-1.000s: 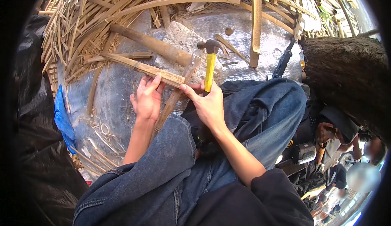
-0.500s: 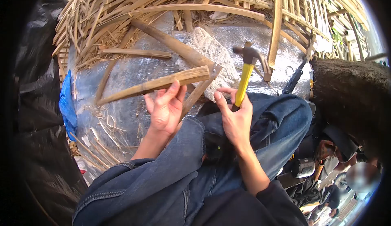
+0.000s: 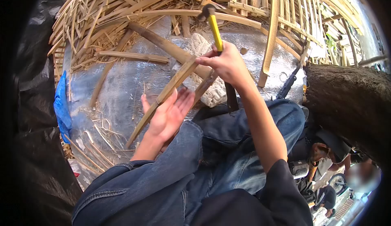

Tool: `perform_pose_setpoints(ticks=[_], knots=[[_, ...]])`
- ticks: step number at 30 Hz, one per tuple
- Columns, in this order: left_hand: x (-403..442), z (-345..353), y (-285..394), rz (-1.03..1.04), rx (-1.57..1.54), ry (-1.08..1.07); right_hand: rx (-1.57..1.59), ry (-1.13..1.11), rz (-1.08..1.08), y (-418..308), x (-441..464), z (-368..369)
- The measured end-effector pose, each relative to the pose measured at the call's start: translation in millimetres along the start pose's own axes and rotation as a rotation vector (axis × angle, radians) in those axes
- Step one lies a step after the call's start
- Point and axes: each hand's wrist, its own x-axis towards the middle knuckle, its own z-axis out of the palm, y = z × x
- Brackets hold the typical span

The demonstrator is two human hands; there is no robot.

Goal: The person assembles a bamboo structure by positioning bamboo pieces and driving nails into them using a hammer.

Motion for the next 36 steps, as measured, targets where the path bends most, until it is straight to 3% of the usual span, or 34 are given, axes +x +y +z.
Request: perform_pose_setpoints(ticks=[2,4,5,7,11,12,14,21,24,28,31,33,36], knots=[[-26.4,10.5,12.6,-0.142,0.092,0.03,-0.067,-0.069,0.025,5.5,12.6,-4.4],[-45.3,15.5,24.5,-0.357,0.254,-0.126,-0.118,-0.108,0.062,12.0,22.1,-10.4],[-44.3,16.7,26.2,-0.367,0.25,-0.127,-0.144,-0.164,0.08,15.1,25.2,-12.7],[-37.6,18.8,29.1,0.223,1.257,0.001,-0.169,-0.221,0.104,20.3,23.5,-12.8],[38.8,5.8,27.4,0.724,1.749,0.309,-0.145,-0.194,0.133,20.4,20.5,-11.3],[47.1,8.0,29.4,0.714,1.753,0.299,-0.17,-0.151,0.117,23.3,21.7,-10.4],[57.8,19.4,34.3,0.171,1.561,0.283,-0.216,-0.101,0.139,26.0,24.4,-10.8],[60.7,2.4,27.2,0.111,1.339,0.228,-0.125,-0.107,0.146,39.5,20.2,-8.3],[60.3,-1.2,29.6,0.091,1.395,0.242,-0.121,-0.086,0.139,46.8,20.1,-5.1],[66.9,-11.7,32.6,0.232,1.547,0.25,-0.17,-0.059,0.134,37.5,15.4,-2.9],[65.6,-7.5,33.3,0.174,1.486,0.251,-0.193,-0.063,0.156,34.2,14.0,-1.7],[69.3,-16.5,31.3,0.31,1.443,0.207,-0.238,-0.027,0.207,32.5,14.1,0.3],[67.7,-11.2,33.1,0.261,1.401,0.218,-0.24,-0.042,0.2,35.3,17.0,0.6]])
